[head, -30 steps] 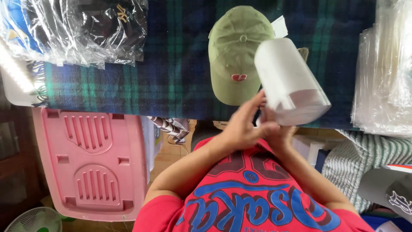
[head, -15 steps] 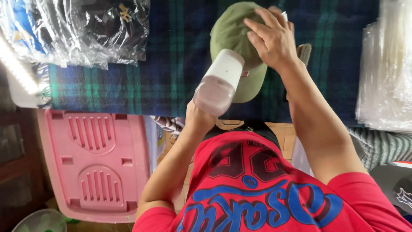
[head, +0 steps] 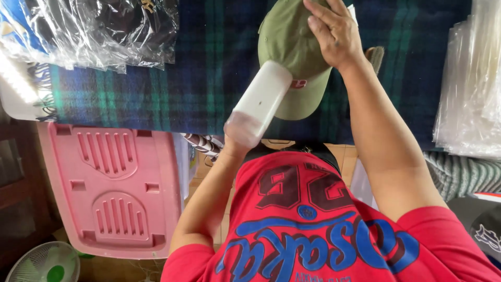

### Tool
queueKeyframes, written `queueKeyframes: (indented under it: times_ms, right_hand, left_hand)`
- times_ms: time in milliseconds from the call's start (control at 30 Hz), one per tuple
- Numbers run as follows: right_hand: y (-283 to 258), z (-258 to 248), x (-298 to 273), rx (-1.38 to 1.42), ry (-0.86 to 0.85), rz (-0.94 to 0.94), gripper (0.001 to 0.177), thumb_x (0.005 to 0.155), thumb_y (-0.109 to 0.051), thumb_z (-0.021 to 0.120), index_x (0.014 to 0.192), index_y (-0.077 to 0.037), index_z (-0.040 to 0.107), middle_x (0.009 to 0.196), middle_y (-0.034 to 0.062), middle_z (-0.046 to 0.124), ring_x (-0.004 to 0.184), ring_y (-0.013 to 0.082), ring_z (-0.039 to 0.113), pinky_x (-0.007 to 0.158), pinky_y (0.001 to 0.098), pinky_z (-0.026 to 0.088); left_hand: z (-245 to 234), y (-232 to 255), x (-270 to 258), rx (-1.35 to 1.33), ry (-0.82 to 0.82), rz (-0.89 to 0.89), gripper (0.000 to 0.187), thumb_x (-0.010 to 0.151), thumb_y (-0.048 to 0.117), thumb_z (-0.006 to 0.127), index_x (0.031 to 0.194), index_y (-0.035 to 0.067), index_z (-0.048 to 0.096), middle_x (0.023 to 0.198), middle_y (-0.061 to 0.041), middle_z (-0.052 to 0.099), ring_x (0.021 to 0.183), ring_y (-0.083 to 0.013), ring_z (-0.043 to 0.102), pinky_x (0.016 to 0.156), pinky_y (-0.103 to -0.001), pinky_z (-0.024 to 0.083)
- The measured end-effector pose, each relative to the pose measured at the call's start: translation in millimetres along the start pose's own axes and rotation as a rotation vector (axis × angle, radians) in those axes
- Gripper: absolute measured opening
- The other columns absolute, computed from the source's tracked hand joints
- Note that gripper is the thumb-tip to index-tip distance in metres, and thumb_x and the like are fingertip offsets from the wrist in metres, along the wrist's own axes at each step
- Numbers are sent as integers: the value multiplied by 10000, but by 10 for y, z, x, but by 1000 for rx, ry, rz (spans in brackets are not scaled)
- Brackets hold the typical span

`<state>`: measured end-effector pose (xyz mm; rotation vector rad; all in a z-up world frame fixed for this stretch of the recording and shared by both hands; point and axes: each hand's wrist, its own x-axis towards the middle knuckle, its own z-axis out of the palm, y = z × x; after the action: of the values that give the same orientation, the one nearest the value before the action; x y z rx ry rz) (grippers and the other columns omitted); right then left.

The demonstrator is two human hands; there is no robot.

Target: The person cleans and shapes a cap by inserting a cardboard support, steaming the exterior with a portable steamer, and then placing it inside a plastic bag.

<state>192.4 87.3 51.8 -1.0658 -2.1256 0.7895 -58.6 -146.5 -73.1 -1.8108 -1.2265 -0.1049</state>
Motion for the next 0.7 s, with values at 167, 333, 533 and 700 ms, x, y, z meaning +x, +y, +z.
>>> queueKeyframes:
  times_ms: [167,333,533,700]
  right_hand:
    - [20,-7,55,-104,-3,81,385,1175,-303,517,1484,-109,638,1576,139,455,1423,394,452,1123,539,352]
    - [93,-7,34,-86,0,14,359,1182,-236,548,1498,-85,627,1592,139,441,1443,395,451,1145,540,403]
    - [88,-69,116,-145,-43,104,404,1162,-352,506,1505,-163,606,1583,191,438,1428,434,421,1089,600,400]
    - [2,-56,128,-119,-34,-36,379,1172,-197,529,1509,-36,595,1536,237,459,1390,441,451,1105,570,379]
  left_hand:
    - [-99,-286,526,-348,-412,-281,301,811,199,641,1066,43,671,968,-58,680,847,-242,662,701,-341,562]
    - [-171,-616,1007,-702,-794,-533,496,703,357,711,1121,99,645,1062,-33,691,963,-253,669,798,-349,544]
    - [-544,-1089,1543,-1187,-1221,-811,772,561,569,800,1195,172,608,1187,0,704,1118,-269,678,927,-360,520]
    - [-317,-1347,1725,-1414,-741,-787,734,804,495,745,1388,85,570,1250,-183,705,1066,-446,678,839,-539,550]
